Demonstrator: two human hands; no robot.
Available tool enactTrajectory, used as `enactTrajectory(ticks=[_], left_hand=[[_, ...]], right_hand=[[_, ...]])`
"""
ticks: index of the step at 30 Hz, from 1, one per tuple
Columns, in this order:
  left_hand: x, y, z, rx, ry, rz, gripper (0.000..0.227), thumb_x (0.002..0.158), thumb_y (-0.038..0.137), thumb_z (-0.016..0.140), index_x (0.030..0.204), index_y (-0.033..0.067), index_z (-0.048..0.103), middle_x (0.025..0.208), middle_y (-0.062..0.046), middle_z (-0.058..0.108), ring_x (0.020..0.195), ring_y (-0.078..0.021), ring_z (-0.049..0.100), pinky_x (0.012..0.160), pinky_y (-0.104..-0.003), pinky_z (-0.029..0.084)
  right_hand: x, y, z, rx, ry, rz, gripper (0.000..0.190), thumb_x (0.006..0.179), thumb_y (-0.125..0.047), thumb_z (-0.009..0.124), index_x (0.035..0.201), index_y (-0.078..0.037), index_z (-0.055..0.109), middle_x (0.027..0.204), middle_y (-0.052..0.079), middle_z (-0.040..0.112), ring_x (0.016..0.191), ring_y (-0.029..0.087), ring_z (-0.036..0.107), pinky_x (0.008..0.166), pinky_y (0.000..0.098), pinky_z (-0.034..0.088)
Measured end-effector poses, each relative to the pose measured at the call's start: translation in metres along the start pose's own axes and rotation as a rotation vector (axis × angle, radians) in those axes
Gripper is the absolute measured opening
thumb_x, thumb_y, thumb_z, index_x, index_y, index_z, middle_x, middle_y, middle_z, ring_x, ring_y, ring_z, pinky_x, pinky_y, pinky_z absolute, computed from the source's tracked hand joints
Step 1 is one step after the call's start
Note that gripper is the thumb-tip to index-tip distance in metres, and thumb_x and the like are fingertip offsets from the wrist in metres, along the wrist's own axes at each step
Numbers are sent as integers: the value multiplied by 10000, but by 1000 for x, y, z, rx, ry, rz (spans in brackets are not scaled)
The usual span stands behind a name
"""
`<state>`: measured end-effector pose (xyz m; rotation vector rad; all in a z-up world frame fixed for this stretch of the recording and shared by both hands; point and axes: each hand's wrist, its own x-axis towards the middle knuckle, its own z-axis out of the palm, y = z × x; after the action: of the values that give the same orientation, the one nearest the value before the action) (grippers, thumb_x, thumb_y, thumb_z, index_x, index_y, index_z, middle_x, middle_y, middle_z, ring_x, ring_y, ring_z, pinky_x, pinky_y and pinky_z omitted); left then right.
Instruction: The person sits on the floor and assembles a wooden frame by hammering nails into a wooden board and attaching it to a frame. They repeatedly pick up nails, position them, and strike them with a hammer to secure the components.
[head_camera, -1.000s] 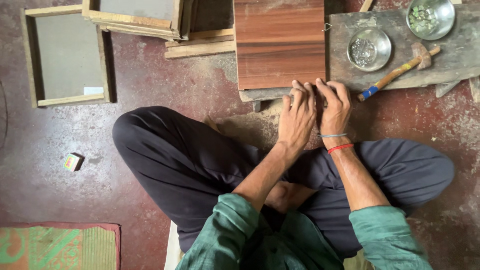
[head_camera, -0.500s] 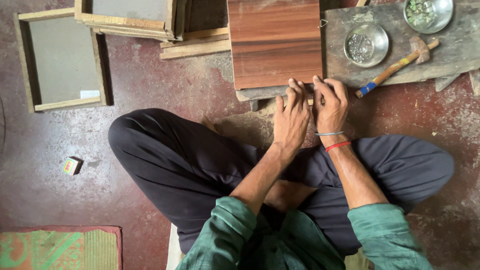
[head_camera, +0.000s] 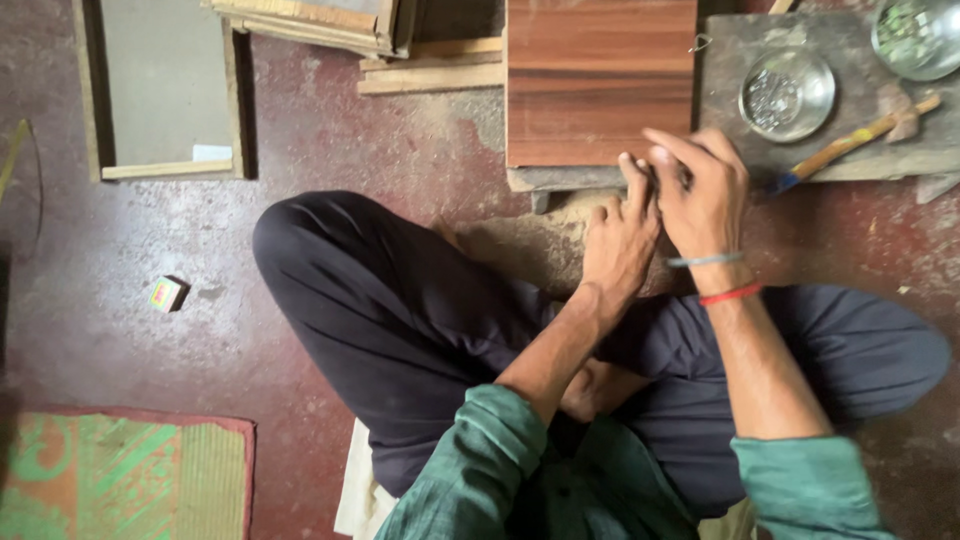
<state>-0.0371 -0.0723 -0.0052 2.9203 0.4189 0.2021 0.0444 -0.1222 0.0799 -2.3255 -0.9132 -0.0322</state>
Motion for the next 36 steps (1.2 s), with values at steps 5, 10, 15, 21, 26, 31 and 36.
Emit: enactTrajectory(ticks=[5, 10, 15, 21, 26, 31, 36], left_hand=[[-1, -2, 40, -398, -242, -8, 397, 1082, 240, 552, 1444, 77, 545, 1327, -151, 602, 1198, -302, 597, 1101, -456, 480], [-12, 1, 71, -826, 55, -105, 476, 1027, 268, 545, 1431, 27, 471, 1432, -236, 533, 1355, -379, 487, 1174, -488, 387], [-14, 4, 89, -781, 46, -82, 477, 1041, 273, 523, 1447, 37, 447, 1448, -229, 514, 1376, -373, 483, 1197, -486, 369], [-13, 4, 89, -1424, -169, -395, 495, 1040, 266, 500, 1466, 25, 426, 1460, -217, 488, 1289, -338, 516, 1106, -441, 414], [-11, -4, 61, -1026, -98, -190, 561, 988, 187, 541, 1490, -17, 397, 1501, -251, 437, 1140, -301, 589, 968, -403, 484], [4, -9, 19, -311, -109, 21, 639, 936, 109, 581, 1515, -58, 368, 1543, -286, 385, 990, -265, 662, 829, -365, 555], [7, -18, -8, 39, 40, 86, 722, 871, 30, 606, 1532, -87, 341, 1578, -320, 328, 852, -238, 728, 715, -334, 617]], right_hand=[[22, -21, 32, -42, -246, -165, 222, 1020, -98, 711, 1219, -147, 798, 922, 64, 572, 894, 247, 499, 827, 354, 453], [16, -31, 53, -119, -261, -252, 256, 998, -120, 696, 1221, -170, 810, 934, 47, 520, 914, 232, 451, 881, 374, 417], [19, -29, 56, -200, -327, -270, 250, 1012, -109, 685, 1229, -158, 801, 922, 36, 507, 913, 228, 447, 858, 405, 397], [24, -43, 68, -199, -390, -231, 283, 1027, -149, 666, 1288, -178, 770, 920, 49, 513, 868, 249, 437, 781, 391, 419], [27, -73, 51, -134, -299, -208, 334, 1013, -132, 664, 1332, -196, 739, 925, 25, 559, 892, 215, 507, 804, 399, 459], [-9, -98, -27, 579, -253, 121, 414, 1083, -76, 583, 1496, -104, 576, 912, -15, 566, 857, 131, 537, 830, 278, 507], [-46, -91, -47, 746, -308, 256, 342, 1059, -42, 596, 1400, -66, 602, 924, 17, 600, 866, 146, 572, 822, 282, 512]])
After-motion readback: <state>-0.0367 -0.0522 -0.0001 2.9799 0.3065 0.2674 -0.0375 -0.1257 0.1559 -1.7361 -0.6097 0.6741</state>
